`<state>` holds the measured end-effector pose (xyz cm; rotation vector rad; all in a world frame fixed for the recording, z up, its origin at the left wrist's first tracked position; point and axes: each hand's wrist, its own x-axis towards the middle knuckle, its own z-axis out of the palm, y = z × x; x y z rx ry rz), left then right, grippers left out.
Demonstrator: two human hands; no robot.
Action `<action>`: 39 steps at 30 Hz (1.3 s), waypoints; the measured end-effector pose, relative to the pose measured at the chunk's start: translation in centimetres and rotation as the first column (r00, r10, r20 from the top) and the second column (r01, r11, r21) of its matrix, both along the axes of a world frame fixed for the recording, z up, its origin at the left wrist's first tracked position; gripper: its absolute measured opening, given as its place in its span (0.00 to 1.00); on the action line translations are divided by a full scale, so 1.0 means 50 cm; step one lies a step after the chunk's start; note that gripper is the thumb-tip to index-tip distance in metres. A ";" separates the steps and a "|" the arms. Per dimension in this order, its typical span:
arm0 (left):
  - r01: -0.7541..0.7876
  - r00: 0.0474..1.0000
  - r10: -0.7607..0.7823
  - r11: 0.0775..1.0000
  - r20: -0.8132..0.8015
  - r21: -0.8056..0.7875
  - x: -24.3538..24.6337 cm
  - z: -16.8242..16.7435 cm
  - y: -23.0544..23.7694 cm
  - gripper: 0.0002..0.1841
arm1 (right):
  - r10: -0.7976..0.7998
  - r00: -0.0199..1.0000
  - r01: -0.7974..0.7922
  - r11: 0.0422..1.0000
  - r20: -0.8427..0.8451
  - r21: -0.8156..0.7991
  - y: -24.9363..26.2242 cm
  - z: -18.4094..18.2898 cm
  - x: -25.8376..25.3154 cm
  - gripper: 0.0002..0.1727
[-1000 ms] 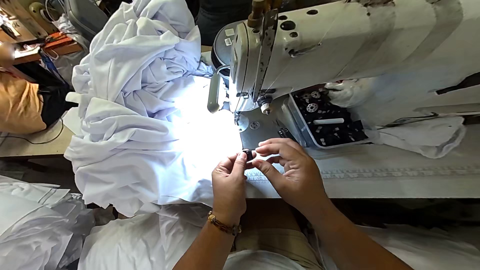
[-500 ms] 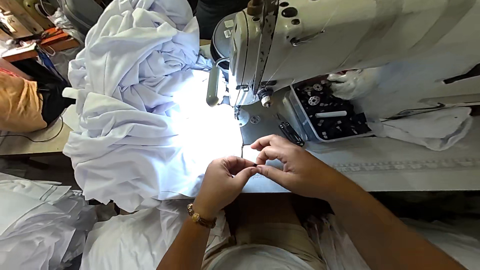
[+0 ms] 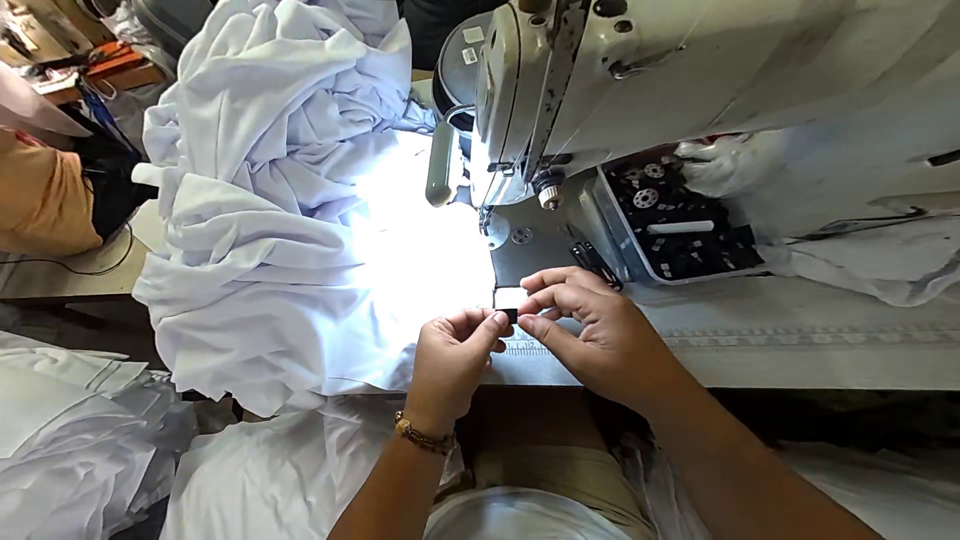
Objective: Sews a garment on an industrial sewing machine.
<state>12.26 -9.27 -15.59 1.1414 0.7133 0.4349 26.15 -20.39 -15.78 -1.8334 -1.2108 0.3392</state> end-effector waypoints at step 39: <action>0.393 0.920 -0.056 0.110 -0.389 0.913 0.089 -0.087 0.174 0.30 | -0.433 0.781 0.099 0.798 -0.451 -0.594 0.254 0.019 0.117 0.07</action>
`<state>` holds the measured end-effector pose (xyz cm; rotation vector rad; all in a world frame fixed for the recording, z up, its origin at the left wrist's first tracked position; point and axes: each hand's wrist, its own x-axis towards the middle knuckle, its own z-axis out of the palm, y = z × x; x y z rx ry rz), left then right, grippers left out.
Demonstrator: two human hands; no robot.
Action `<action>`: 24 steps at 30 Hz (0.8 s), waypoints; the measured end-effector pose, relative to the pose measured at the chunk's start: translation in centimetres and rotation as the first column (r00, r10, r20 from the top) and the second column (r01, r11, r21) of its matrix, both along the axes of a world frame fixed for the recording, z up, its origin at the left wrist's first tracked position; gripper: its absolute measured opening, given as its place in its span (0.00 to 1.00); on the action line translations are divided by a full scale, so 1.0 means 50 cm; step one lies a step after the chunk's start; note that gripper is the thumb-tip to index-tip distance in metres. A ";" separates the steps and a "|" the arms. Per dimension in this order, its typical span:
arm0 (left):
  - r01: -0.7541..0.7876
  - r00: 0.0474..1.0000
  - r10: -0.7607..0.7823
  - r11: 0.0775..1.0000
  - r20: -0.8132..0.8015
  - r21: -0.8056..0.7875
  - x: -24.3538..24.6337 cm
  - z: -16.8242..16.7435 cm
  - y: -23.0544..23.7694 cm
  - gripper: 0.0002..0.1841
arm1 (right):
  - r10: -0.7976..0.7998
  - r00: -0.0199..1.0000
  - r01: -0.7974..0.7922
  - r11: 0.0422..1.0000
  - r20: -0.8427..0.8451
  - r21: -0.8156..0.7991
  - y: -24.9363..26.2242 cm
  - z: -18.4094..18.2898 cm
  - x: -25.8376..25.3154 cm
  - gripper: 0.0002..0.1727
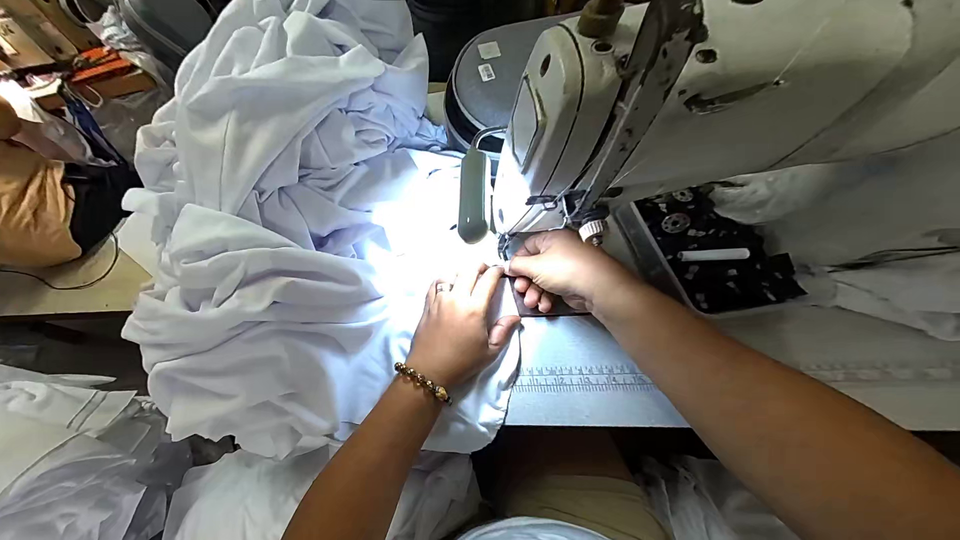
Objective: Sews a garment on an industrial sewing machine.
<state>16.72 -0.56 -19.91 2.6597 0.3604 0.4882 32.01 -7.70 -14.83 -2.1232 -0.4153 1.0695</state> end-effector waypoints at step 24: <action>0.085 0.993 -0.075 0.990 -0.092 0.113 -0.005 0.001 0.009 0.32 | 0.264 0.239 -0.476 0.871 0.935 -0.124 -0.103 -0.093 -0.060 0.17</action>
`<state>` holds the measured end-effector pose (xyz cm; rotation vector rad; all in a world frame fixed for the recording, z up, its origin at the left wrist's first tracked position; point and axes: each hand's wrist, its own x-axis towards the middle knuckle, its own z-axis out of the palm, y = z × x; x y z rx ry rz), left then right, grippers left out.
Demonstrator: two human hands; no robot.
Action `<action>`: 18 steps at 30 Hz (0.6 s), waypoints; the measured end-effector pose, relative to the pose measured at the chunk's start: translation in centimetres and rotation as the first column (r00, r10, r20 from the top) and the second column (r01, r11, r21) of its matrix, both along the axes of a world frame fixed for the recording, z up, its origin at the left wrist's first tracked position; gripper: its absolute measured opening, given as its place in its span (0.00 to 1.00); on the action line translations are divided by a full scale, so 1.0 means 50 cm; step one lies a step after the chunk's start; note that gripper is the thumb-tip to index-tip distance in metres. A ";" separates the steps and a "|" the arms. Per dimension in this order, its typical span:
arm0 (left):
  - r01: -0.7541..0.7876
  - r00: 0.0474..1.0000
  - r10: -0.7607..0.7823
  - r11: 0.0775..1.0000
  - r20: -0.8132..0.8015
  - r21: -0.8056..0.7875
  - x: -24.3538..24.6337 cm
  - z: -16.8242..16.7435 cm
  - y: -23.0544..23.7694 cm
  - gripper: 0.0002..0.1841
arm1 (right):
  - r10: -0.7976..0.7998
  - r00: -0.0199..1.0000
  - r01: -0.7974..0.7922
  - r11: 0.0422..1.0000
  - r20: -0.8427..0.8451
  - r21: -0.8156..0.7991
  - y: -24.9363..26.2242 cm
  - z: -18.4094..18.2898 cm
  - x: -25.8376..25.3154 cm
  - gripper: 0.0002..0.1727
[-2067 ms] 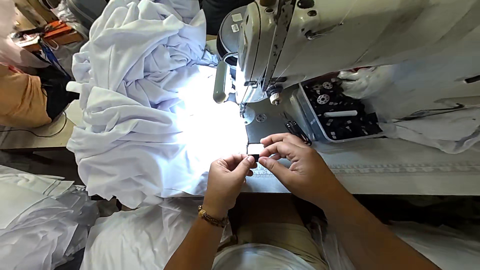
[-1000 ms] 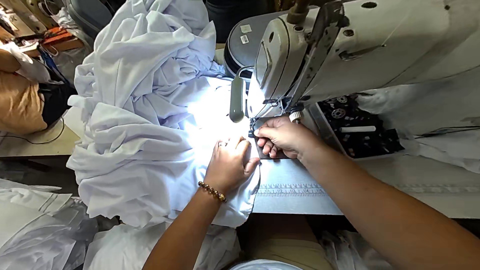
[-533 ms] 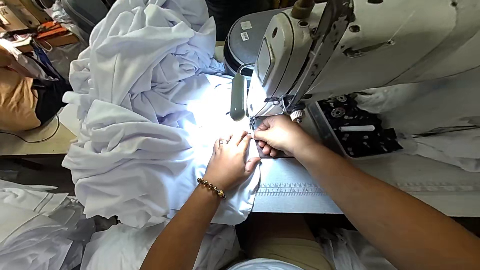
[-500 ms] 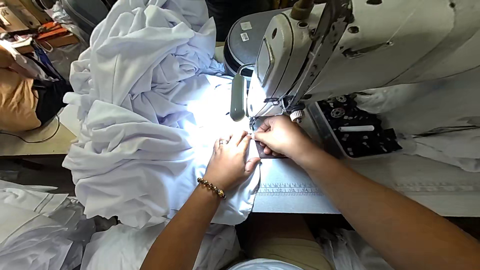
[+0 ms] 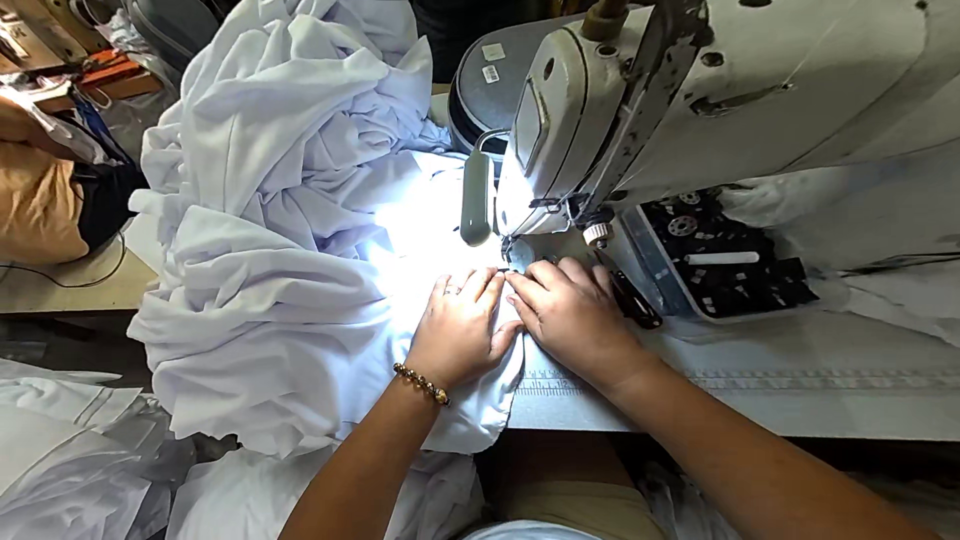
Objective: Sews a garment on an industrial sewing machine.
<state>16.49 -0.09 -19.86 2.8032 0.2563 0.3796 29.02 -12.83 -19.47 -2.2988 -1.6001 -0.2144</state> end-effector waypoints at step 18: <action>-0.155 0.956 0.141 0.987 -0.256 -0.037 0.081 0.033 0.042 0.38 | 0.065 0.957 -0.029 0.991 -0.284 0.129 -0.245 0.150 0.116 0.25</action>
